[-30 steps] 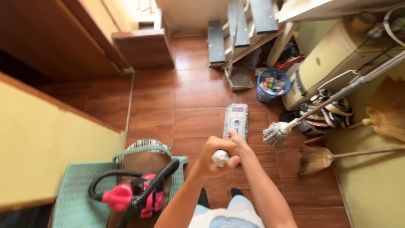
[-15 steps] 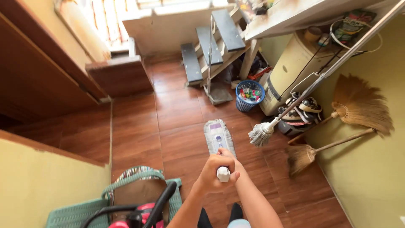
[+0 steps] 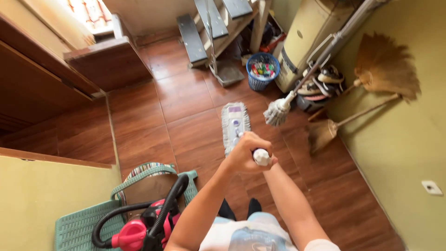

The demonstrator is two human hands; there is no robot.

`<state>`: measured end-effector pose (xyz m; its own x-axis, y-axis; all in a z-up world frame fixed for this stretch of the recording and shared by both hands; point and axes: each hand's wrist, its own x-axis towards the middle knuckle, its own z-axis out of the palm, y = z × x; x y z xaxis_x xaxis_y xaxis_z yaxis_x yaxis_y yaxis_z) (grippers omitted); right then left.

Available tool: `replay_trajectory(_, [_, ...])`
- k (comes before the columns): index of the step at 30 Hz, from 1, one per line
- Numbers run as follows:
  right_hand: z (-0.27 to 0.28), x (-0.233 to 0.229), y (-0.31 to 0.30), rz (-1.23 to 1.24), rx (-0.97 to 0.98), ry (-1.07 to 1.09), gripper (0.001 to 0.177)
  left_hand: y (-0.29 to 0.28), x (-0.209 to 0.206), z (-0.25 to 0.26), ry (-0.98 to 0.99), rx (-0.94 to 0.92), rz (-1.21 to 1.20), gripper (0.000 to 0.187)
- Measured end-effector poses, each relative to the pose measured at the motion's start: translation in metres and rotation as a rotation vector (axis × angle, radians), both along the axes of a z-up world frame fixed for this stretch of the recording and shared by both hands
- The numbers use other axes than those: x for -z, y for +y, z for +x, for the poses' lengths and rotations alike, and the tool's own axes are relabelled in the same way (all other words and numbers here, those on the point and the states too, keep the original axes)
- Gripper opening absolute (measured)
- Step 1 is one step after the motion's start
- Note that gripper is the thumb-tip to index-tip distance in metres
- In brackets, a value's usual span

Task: Mopping the tiled and wooden floors across various rooms in a home.

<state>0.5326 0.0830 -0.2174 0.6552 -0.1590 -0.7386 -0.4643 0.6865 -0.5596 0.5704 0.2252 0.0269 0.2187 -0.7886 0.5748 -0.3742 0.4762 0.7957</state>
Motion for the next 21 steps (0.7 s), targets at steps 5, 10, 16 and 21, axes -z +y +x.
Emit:
replay_trajectory(5, [-0.03, 0.071, -0.065, -0.141, -0.008, -0.017, 0.024, -0.014, 0.022, -0.023, 0.066, 0.004, -0.086, 0.024])
replay_trajectory(10, [-0.008, 0.139, -0.096, -0.176, 0.056, 0.044, 0.026, -0.008, 0.019, -0.053, 0.089, -0.24, -0.038, 0.017])
replay_trajectory(16, [-0.072, 0.034, -0.041, 0.099, 0.33, -0.174, 0.021, 0.012, -0.04, -0.084, 0.188, -0.474, -0.09, 0.021])
replay_trajectory(21, [-0.102, 0.032, -0.028, 0.138, 0.44, -0.134, 0.018, 0.003, -0.053, -0.059, 0.237, -0.149, -0.186, 0.028])
